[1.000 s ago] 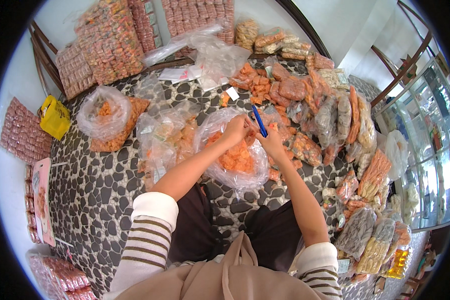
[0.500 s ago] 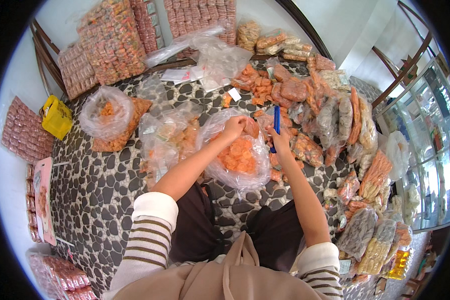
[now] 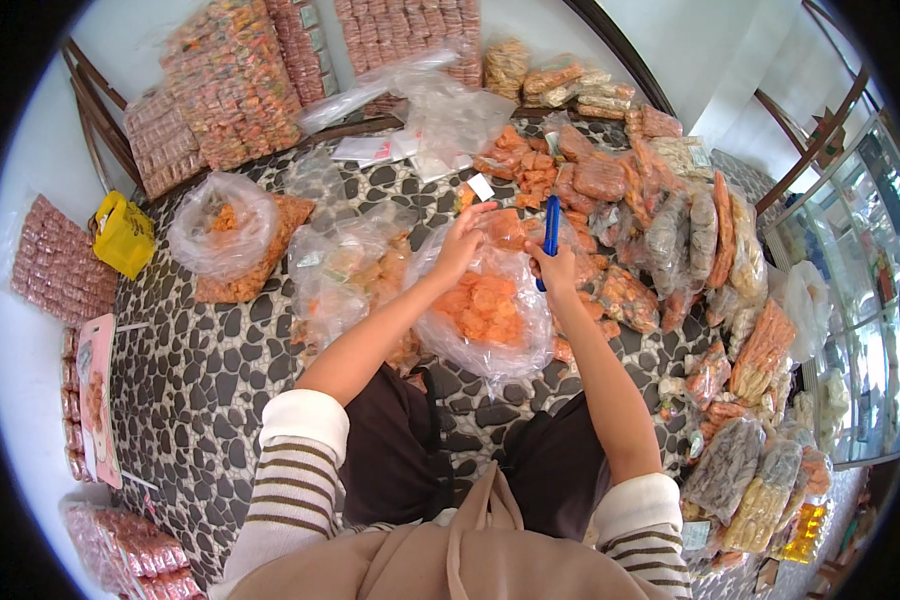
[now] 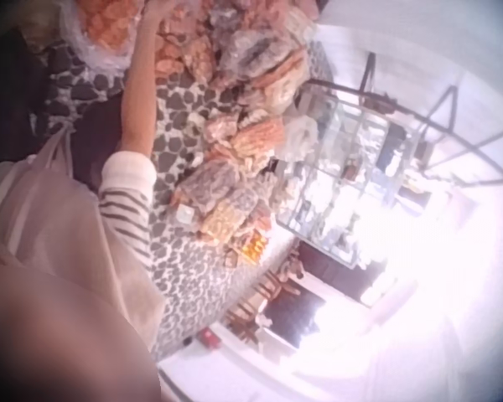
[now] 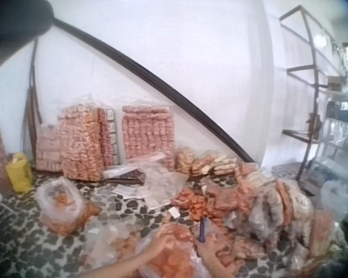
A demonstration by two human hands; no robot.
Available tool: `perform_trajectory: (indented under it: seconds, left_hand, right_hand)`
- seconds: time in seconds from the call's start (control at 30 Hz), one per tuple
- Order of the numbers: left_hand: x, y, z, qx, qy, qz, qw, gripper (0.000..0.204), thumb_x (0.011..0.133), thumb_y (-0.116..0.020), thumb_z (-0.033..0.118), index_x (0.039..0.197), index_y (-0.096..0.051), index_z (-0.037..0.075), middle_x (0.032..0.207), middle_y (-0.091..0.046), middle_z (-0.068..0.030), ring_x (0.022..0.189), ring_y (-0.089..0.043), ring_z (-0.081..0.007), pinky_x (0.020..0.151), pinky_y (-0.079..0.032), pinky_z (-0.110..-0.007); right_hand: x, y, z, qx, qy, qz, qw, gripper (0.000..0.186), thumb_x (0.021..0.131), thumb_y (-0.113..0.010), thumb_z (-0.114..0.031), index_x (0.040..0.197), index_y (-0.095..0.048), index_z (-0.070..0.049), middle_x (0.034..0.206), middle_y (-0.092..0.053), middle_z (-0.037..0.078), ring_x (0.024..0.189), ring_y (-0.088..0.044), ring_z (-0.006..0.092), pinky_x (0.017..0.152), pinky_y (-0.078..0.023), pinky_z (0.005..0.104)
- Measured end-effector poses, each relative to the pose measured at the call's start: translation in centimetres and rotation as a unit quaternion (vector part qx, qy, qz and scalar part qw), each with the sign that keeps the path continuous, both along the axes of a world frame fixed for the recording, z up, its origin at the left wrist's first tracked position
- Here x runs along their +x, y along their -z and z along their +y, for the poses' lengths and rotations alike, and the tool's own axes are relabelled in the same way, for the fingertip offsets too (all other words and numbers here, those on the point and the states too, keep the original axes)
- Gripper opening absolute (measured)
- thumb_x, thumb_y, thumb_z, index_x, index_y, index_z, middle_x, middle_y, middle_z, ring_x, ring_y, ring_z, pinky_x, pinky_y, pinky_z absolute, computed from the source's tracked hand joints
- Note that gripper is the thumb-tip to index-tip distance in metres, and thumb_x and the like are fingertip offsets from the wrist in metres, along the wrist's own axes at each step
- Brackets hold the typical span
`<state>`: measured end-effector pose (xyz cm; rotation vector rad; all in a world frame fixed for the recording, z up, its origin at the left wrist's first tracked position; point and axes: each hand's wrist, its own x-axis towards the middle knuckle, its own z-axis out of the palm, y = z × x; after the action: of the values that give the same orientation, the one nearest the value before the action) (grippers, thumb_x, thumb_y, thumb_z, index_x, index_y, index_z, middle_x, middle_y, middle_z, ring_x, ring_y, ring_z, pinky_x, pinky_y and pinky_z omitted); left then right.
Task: The person sits on the floor and uses blue scissors to cut pieces of orange dried fruit from a large plastic bag into smaller pieces. The cut pieces are placed back into the same bag. The person repeats this cutting action continuously.
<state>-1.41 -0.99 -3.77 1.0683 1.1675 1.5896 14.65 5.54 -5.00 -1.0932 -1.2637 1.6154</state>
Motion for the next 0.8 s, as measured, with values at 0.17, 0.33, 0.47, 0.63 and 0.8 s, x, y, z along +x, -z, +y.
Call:
perform_trajectory:
  seconds: [0.17,0.33,0.47,0.63,0.8]
  left_hand:
    - [-2.4,0.3,-1.4,-0.071,0.0,-0.009,0.997,0.034,0.087,-0.05,0.015,0.121,-0.047,0.01,0.112,-0.056,-0.0021,0.103,-0.052,-0.0117,0.086,-0.041,-0.026]
    - [-3.0,1.3,-1.4,-0.064,0.026,0.006,0.998,0.032,0.087,-0.055,0.02,0.115,-0.053,0.007,0.11,-0.057,-0.0033,0.099,-0.054,-0.0113,0.083,-0.044,-0.024]
    - [-3.3,1.7,-1.1,-0.09,0.045,0.03,0.994,0.033,0.086,-0.057,0.022,0.114,-0.054,0.005,0.108,-0.057,-0.0039,0.098,-0.054,-0.0111,0.081,-0.045,-0.024]
    - [-3.6,1.8,-1.2,-0.089,0.058,0.151,0.983,0.031,0.085,-0.058,0.021,0.11,-0.056,0.004,0.102,-0.06,-0.006,0.09,-0.056,-0.0102,0.077,-0.046,-0.024]
    - [-3.3,1.9,-1.2,-0.123,0.014,0.159,0.98,0.022,0.085,-0.058,0.019,0.098,-0.057,0.002,0.094,-0.06,-0.0054,0.086,-0.056,-0.0101,0.073,-0.047,-0.024]
  right_hand:
    - [-1.0,-0.1,-0.2,0.085,0.0,-0.069,0.994,0.009,0.076,-0.065,-0.009,0.081,-0.061,-0.003,0.057,-0.054,0.001,0.046,-0.047,0.0061,0.04,-0.035,0.0209]
    - [-1.6,-0.2,-0.9,0.183,0.019,-0.151,0.971,0.011,0.074,-0.066,-0.01,0.081,-0.064,-0.002,0.056,-0.054,0.001,0.047,-0.049,0.0078,0.045,-0.039,0.0239]
    - [-1.8,0.2,-0.7,0.17,0.038,-0.116,0.978,0.009,0.074,-0.065,-0.008,0.08,-0.063,-0.002,0.058,-0.056,0.001,0.048,-0.049,0.008,0.046,-0.039,0.0242]
    - [-1.5,0.5,-0.2,0.146,0.009,-0.05,0.988,0.008,0.075,-0.063,-0.005,0.081,-0.062,0.0,0.06,-0.058,0.003,0.049,-0.05,0.008,0.046,-0.039,0.0236]
    - [-1.7,0.4,-0.8,0.13,-0.034,-0.076,0.988,0.007,0.077,-0.061,-0.001,0.083,-0.059,0.003,0.065,-0.06,0.007,0.051,-0.053,0.01,0.047,-0.04,0.0218]
